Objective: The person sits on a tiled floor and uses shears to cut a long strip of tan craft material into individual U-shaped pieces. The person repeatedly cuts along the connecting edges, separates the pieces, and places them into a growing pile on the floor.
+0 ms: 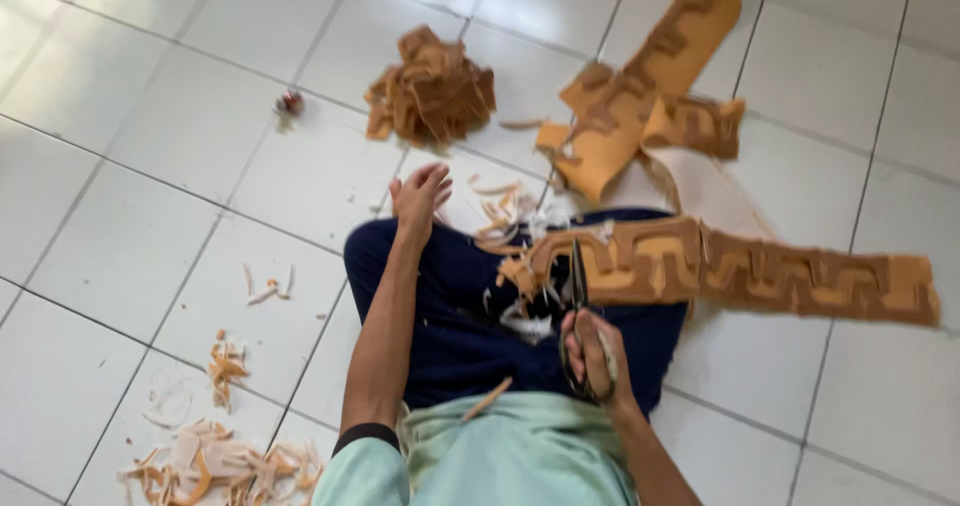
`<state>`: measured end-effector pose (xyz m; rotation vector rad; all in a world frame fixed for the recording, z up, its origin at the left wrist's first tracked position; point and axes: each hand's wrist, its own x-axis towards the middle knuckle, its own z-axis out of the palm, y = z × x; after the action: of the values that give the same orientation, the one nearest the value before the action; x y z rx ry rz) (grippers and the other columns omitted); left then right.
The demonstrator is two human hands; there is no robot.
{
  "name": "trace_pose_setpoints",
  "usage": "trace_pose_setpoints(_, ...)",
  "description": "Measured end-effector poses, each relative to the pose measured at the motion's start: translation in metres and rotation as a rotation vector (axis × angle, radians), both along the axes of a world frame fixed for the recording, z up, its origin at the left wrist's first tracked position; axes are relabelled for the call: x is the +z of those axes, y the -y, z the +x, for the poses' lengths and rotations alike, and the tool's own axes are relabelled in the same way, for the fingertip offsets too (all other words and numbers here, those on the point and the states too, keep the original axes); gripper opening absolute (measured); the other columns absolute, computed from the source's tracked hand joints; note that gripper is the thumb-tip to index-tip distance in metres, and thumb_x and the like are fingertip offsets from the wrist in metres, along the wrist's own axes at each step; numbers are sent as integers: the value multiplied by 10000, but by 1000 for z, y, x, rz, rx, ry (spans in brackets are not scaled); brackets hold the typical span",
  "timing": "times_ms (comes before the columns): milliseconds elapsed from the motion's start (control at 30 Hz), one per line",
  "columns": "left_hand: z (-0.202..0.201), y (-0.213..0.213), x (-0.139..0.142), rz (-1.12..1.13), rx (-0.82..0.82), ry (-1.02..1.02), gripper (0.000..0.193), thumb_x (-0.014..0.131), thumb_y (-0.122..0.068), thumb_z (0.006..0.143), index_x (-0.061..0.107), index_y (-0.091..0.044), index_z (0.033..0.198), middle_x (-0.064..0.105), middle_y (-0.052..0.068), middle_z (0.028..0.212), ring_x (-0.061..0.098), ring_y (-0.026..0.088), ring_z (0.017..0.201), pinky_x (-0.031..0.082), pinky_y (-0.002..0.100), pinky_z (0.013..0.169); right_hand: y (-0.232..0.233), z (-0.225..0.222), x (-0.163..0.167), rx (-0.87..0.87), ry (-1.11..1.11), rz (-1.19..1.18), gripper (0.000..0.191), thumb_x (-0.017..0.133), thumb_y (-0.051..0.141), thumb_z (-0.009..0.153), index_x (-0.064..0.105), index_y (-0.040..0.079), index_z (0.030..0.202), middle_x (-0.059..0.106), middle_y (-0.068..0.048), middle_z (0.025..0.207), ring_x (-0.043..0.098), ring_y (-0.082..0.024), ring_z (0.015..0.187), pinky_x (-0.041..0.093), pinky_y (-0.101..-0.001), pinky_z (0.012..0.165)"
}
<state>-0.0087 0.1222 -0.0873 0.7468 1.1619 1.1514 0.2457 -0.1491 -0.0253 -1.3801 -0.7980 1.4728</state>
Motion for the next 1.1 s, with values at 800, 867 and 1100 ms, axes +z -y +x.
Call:
trace_pose_setpoints(800, 257, 166, 9, -458, -116, 799, 308, 711, -207, 914, 650, -45, 1169, 722, 94, 1112, 703, 212, 1020, 580, 350, 895, 33, 16, 4, -430, -88, 76, 524, 474, 526, 1039, 564, 10, 1013, 443, 15, 629, 411, -51, 446, 344, -214, 382)
trace_pose_setpoints(867, 276, 152, 12, -317, -175, 603, 273, 747, -167, 949, 649, -24, 1161, 691, 95, 1080, 675, 230, 953, 574, 388, 823, 37, 15, 3, -455, -117, 90, 509, 488, 508, 1047, 566, 6, 1021, 444, 15, 638, 413, -52, 456, 347, -215, 391)
trace_pose_setpoints(1100, 220, 111, 40, -204, -117, 605, 301, 758, -49, 884, 652, 1, 1162, 710, 95, 1097, 716, 216, 985, 630, 386, 862, 47, 15, 12, -286, 3, 22, 558, 498, 526, 1031, 623, -15, 1089, 503, 7, 686, 478, -60, 531, 408, -215, 477)
